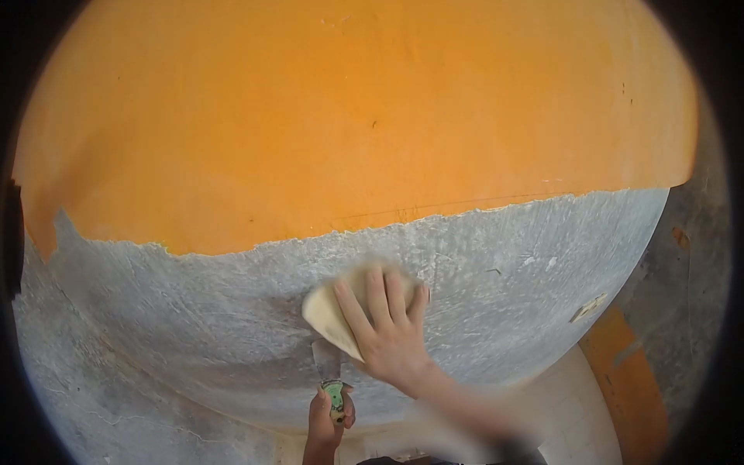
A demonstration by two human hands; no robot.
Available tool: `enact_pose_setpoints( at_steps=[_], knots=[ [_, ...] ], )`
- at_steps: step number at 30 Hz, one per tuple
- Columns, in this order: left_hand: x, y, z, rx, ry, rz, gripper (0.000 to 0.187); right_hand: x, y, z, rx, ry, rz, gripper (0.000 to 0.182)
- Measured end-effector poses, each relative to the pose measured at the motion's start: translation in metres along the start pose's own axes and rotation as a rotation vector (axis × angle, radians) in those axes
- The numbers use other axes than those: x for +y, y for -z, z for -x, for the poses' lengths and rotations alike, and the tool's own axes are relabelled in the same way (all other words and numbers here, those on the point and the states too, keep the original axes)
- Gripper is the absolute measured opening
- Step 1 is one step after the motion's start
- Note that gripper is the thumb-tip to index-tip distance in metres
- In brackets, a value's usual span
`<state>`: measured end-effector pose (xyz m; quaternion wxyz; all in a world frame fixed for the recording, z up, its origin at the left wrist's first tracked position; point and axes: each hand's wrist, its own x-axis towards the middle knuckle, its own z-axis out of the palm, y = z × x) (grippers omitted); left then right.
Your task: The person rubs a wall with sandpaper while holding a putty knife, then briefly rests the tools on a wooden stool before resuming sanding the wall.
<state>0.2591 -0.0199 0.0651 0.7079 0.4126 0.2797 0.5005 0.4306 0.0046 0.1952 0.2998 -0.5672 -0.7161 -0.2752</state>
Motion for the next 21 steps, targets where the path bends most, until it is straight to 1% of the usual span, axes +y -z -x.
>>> enact_pose_setpoints(
  at_steps=[2,3,4,7,9,10,11,12,13,14,15,16,18,20,21],
  knots=[
    [0.000,-0.001,0.002,0.013,0.008,-0.017,0.063,-0.001,0.025,-0.035,0.172,0.032,-0.019,0.082],
    [0.000,0.000,0.002,0.010,-0.002,-0.014,0.063,-0.005,0.024,-0.036,0.193,0.014,-0.033,0.080],
    [0.000,0.000,0.002,0.005,-0.013,-0.015,0.062,-0.007,0.017,-0.028,0.192,0.007,-0.036,0.080],
    [0.002,0.004,0.005,-0.001,-0.021,-0.044,0.062,-0.017,-0.032,0.032,0.062,-0.064,-0.077,0.079],
    [0.001,0.003,0.004,0.003,-0.039,-0.044,0.061,-0.017,-0.030,0.027,0.038,-0.048,-0.083,0.077],
    [0.002,0.003,0.006,0.019,-0.016,-0.026,0.061,-0.020,-0.025,0.023,0.008,-0.043,-0.093,0.076],
    [0.004,0.003,0.007,0.032,0.010,-0.009,0.060,-0.014,-0.018,0.011,0.055,-0.038,-0.106,0.072],
    [0.004,0.003,0.006,0.024,0.014,-0.013,0.060,-0.010,-0.002,-0.007,0.058,-0.046,-0.101,0.072],
    [0.003,0.002,0.005,0.028,0.002,-0.013,0.060,-0.005,0.012,-0.023,0.120,-0.046,-0.102,0.070],
    [0.002,0.002,0.006,0.035,-0.007,-0.016,0.060,-0.003,0.019,-0.029,0.180,-0.049,-0.106,0.068],
    [0.001,0.002,0.008,0.035,0.003,-0.022,0.060,-0.004,0.017,-0.024,0.167,-0.050,-0.100,0.067],
    [0.001,0.001,0.009,0.029,0.008,-0.009,0.060,-0.006,0.006,-0.009,0.165,-0.058,-0.102,0.067],
    [0.001,0.004,0.006,0.019,0.004,0.004,0.060,-0.011,-0.034,0.042,-0.005,-0.143,-0.139,0.065],
    [-0.002,0.007,0.008,0.032,0.047,0.003,0.060,-0.013,-0.068,0.085,-0.028,-0.168,-0.136,0.066],
    [-0.002,0.007,0.007,0.037,0.046,0.006,0.060,-0.013,-0.075,0.094,-0.051,-0.193,-0.131,0.067]
  ],
)
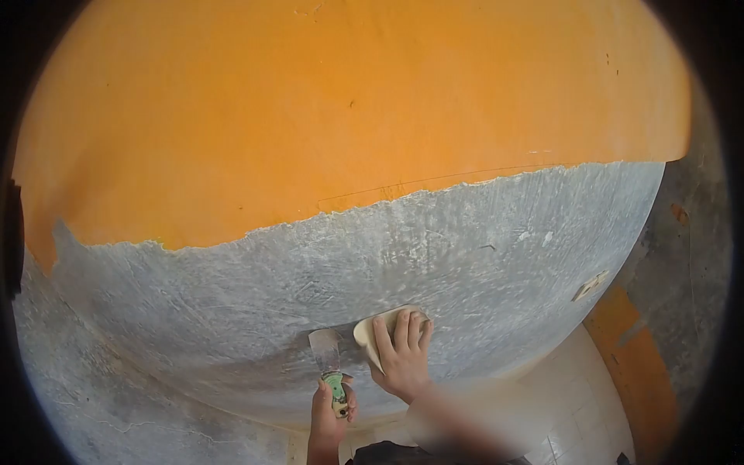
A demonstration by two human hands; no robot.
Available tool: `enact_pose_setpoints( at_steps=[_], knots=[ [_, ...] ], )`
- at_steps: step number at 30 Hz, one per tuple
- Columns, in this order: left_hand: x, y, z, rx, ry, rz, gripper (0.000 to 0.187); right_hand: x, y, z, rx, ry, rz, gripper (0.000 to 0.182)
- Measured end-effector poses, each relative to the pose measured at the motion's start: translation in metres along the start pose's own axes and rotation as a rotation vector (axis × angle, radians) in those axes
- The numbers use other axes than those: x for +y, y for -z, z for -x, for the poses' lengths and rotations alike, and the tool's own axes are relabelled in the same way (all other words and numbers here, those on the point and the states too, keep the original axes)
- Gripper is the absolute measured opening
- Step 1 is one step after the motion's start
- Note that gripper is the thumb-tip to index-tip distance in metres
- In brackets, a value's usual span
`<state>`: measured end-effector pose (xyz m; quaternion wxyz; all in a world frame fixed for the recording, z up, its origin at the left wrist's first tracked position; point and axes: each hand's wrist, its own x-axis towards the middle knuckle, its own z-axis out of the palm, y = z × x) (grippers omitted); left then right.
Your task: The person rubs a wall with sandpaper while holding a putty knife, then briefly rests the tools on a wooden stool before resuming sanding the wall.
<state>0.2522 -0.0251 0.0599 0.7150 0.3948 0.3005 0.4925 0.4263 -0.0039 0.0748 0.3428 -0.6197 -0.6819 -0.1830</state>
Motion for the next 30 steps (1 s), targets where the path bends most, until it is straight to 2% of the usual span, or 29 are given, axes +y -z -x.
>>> enact_pose_setpoints(
  at_steps=[4,6,9,10,11,14,15,17,20,21,23,26,27,29,30],
  knots=[
    [0.002,-0.003,0.002,-0.014,0.042,0.003,0.062,0.003,0.054,-0.056,0.052,-0.019,0.024,0.072],
    [0.002,-0.003,0.000,-0.046,0.057,0.022,0.058,0.006,0.064,-0.073,0.318,-0.014,0.022,0.069],
    [0.000,-0.003,0.002,-0.069,0.069,0.074,0.057,0.008,0.024,-0.031,0.198,-0.011,0.016,0.066],
    [-0.001,-0.004,0.002,-0.065,0.070,0.080,0.057,0.010,0.003,-0.004,0.091,0.012,-0.008,0.077],
    [-0.001,-0.004,0.004,-0.072,0.091,0.110,0.058,0.011,-0.014,0.018,0.078,0.014,-0.010,0.077],
    [-0.005,-0.004,0.008,-0.098,0.108,0.204,0.058,0.016,-0.021,0.029,-0.007,-0.031,-0.066,0.075],
    [-0.006,-0.004,0.011,-0.107,0.123,0.251,0.059,0.016,-0.008,0.013,-0.008,-0.020,-0.056,0.075],
    [-0.009,-0.004,0.011,-0.117,0.131,0.296,0.061,0.018,0.021,-0.028,0.284,-0.044,-0.034,0.075],
    [-0.014,-0.004,0.012,-0.118,0.098,0.277,0.061,0.012,0.047,-0.049,0.319,-0.064,-0.126,0.073],
    [-0.011,-0.007,0.013,-0.121,0.098,0.264,0.061,0.009,0.036,-0.039,0.313,-0.066,-0.129,0.073],
    [-0.009,-0.013,0.010,-0.125,0.093,0.258,0.061,0.007,-0.004,-0.003,0.087,-0.109,-0.058,0.071],
    [-0.008,-0.016,0.011,-0.117,0.053,0.193,0.054,0.011,-0.042,0.045,-0.016,-0.032,-0.087,0.072],
    [-0.007,-0.019,0.010,-0.130,0.025,0.205,0.054,0.012,-0.034,0.033,-0.018,-0.026,-0.090,0.072],
    [-0.007,-0.021,0.012,-0.135,0.011,0.216,0.054,0.011,0.006,-0.009,0.160,-0.004,-0.028,0.071],
    [-0.009,-0.022,0.011,-0.149,0.004,0.229,0.053,0.014,0.023,-0.026,0.153,-0.006,-0.029,0.071]
  ],
)
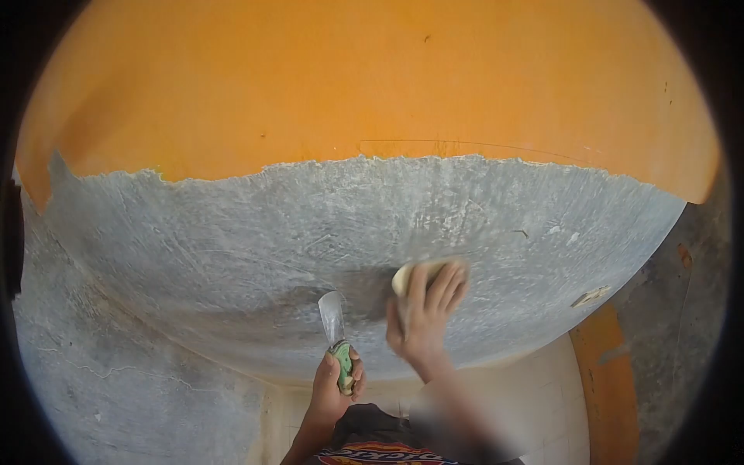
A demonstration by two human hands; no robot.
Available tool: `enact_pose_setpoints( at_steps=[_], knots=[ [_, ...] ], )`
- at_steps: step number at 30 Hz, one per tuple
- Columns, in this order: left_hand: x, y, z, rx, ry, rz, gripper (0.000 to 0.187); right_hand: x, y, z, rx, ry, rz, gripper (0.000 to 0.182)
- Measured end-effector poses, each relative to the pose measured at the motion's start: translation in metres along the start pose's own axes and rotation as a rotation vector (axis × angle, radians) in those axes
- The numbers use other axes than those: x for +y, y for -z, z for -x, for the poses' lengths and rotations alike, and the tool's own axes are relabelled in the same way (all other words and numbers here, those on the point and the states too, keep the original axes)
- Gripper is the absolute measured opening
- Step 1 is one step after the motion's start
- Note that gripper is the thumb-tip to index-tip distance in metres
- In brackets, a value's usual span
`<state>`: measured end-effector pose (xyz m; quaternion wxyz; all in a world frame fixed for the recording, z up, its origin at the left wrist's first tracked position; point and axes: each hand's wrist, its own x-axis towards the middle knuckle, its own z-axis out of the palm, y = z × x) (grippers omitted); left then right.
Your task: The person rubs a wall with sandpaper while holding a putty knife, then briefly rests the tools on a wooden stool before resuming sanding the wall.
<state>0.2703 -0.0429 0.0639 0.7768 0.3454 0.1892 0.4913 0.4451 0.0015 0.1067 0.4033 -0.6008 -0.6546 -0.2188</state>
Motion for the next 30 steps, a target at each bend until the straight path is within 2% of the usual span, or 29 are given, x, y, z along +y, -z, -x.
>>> enact_pose_setpoints(
  at_steps=[2,3,7,8,9,11,12,14,17,19,21,22,25,26,29,30],
  knots=[
    [-0.002,-0.002,-0.002,-0.010,-0.004,0.012,0.052,0.004,0.018,-0.027,0.156,-0.034,-0.100,0.071],
    [-0.003,-0.004,-0.002,-0.004,0.002,0.017,0.051,0.003,0.013,-0.021,0.148,-0.039,-0.104,0.071],
    [-0.006,-0.004,-0.003,0.029,0.030,0.029,0.051,0.002,-0.051,0.057,-0.099,-0.071,-0.003,0.072],
    [-0.007,-0.006,-0.004,0.028,0.028,0.032,0.051,-0.002,-0.057,0.076,-0.298,-0.028,0.006,0.071],
    [-0.006,-0.008,-0.004,0.025,0.019,0.034,0.051,-0.006,-0.061,0.081,-0.259,0.055,0.021,0.071],
    [-0.005,-0.009,-0.010,0.017,0.000,0.031,0.050,-0.003,-0.065,0.079,-0.105,-0.027,-0.070,0.068],
    [-0.007,-0.008,-0.009,0.025,0.007,0.053,0.050,-0.005,-0.050,0.062,-0.109,-0.033,-0.073,0.068],
    [-0.011,-0.009,-0.005,0.046,0.016,0.067,0.051,0.001,-0.022,0.016,0.043,0.002,-0.021,0.069],
    [-0.015,-0.006,-0.005,0.031,0.056,0.148,0.051,0.002,-0.016,0.002,0.095,0.044,-0.015,0.074],
    [-0.012,-0.012,-0.006,0.026,0.054,0.165,0.051,0.000,-0.042,0.041,0.023,0.011,-0.028,0.071],
    [-0.012,-0.018,-0.007,0.015,0.045,0.183,0.051,-0.003,-0.070,0.081,-0.222,-0.012,-0.021,0.067],
    [-0.013,-0.019,-0.007,0.047,0.028,0.151,0.051,0.004,-0.077,0.090,-0.177,0.044,-0.008,0.064],
    [-0.021,-0.017,-0.004,0.098,0.013,0.137,0.050,-0.009,-0.025,0.029,-0.080,0.112,-0.004,0.067],
    [-0.023,-0.016,-0.004,0.107,0.017,0.153,0.050,-0.005,-0.027,0.019,0.060,-0.029,-0.125,0.068],
    [-0.018,-0.024,-0.004,0.077,0.016,0.181,0.049,0.005,-0.042,0.026,0.100,0.005,-0.049,0.071],
    [-0.018,-0.024,-0.004,0.078,0.020,0.183,0.049,0.010,-0.056,0.051,-0.042,-0.011,0.007,0.073]
  ],
)
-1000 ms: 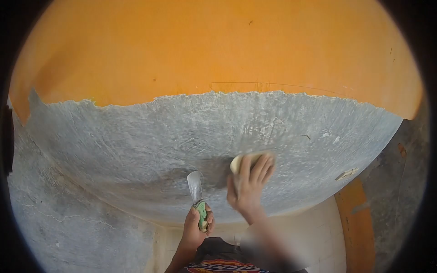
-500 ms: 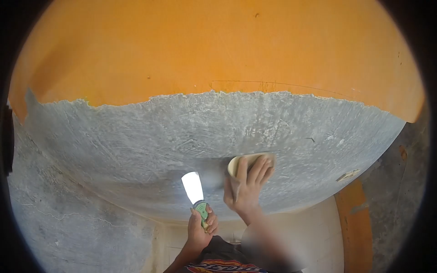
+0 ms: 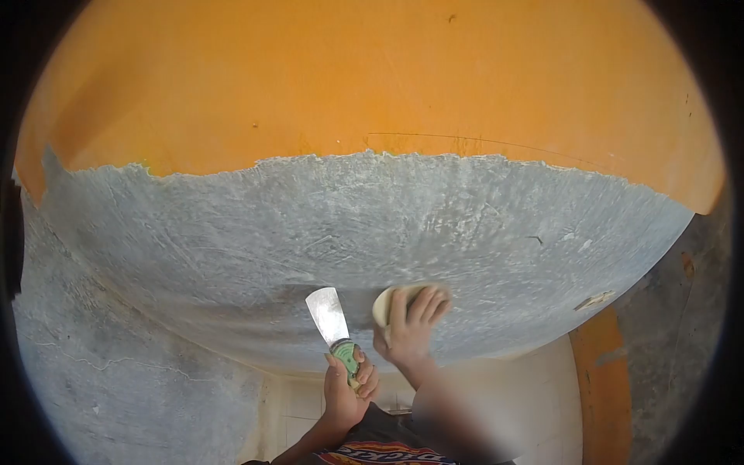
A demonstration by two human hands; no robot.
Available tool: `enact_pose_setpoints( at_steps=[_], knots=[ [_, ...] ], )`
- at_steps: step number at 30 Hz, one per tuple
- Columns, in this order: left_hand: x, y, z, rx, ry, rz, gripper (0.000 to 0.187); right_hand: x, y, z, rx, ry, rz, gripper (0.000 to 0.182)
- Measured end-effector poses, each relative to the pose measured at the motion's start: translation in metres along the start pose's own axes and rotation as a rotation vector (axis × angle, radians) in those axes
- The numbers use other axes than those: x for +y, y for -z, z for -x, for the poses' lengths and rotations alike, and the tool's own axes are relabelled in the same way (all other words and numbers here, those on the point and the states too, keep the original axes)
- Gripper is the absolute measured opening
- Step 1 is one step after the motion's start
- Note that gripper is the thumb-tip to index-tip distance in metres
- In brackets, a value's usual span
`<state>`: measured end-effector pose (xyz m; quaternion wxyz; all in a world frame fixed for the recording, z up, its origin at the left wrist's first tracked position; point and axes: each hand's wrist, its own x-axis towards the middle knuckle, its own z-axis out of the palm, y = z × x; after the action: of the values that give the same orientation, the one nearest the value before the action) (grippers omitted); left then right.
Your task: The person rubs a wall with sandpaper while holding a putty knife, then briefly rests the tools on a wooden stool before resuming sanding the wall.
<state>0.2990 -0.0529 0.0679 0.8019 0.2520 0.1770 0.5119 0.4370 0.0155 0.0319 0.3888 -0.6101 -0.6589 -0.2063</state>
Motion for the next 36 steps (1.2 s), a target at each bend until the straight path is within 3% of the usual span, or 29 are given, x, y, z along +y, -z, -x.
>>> enact_pose_setpoints(
  at_steps=[4,7,9,11,13,17,20,21,23,25,28,29,31,32,34,36],
  knots=[
    [0.002,0.004,0.000,0.017,0.005,-0.032,0.050,0.003,-0.016,0.035,-0.164,0.108,0.063,0.072],
    [-0.001,0.006,0.000,0.003,0.028,-0.019,0.050,-0.002,0.020,-0.018,-0.046,-0.013,-0.053,0.070],
    [-0.001,0.004,0.002,-0.016,0.033,0.008,0.050,-0.003,0.030,-0.046,0.264,-0.012,-0.058,0.069],
    [0.001,0.002,0.003,0.020,0.034,0.000,0.050,-0.004,0.015,-0.032,0.276,0.001,-0.014,0.070],
    [0.003,0.003,0.002,0.020,0.026,-0.025,0.050,-0.006,-0.006,0.013,-0.008,-0.062,-0.040,0.071],
    [0.006,0.008,0.003,0.026,0.018,-0.085,0.050,0.005,-0.018,0.039,-0.110,-0.014,-0.033,0.071],
    [-0.002,0.020,0.000,-0.007,0.029,-0.076,0.049,0.011,0.027,-0.026,-0.018,-0.039,0.070,0.073],
    [-0.005,0.023,-0.001,-0.035,0.023,-0.069,0.049,0.013,0.036,-0.043,0.103,-0.020,0.079,0.072],
    [-0.008,0.026,0.001,-0.030,0.051,-0.077,0.049,0.014,0.033,-0.037,0.230,-0.017,0.094,0.071],
    [-0.012,0.027,0.000,-0.030,0.071,-0.079,0.049,0.015,-0.002,0.017,-0.018,-0.105,0.040,0.070],
    [-0.016,0.028,0.000,-0.008,0.071,-0.107,0.049,0.020,-0.025,0.072,-0.192,-0.107,-0.048,0.070],
    [-0.016,0.027,-0.001,-0.001,0.059,-0.140,0.050,0.030,-0.030,0.072,-0.183,-0.120,-0.043,0.070],
    [-0.017,0.029,0.001,0.007,0.070,-0.182,0.050,0.038,-0.002,0.025,0.093,-0.222,-0.015,0.077],
    [-0.018,0.030,0.000,0.007,0.072,-0.195,0.049,0.044,0.014,0.002,0.095,-0.239,-0.006,0.077],
    [-0.019,0.029,-0.003,-0.005,0.087,-0.217,0.049,0.055,0.037,-0.032,0.380,-0.249,-0.030,0.080],
    [-0.019,0.027,-0.002,0.029,0.092,-0.231,0.048,0.048,0.028,-0.018,0.305,-0.289,-0.040,0.079]
  ],
)
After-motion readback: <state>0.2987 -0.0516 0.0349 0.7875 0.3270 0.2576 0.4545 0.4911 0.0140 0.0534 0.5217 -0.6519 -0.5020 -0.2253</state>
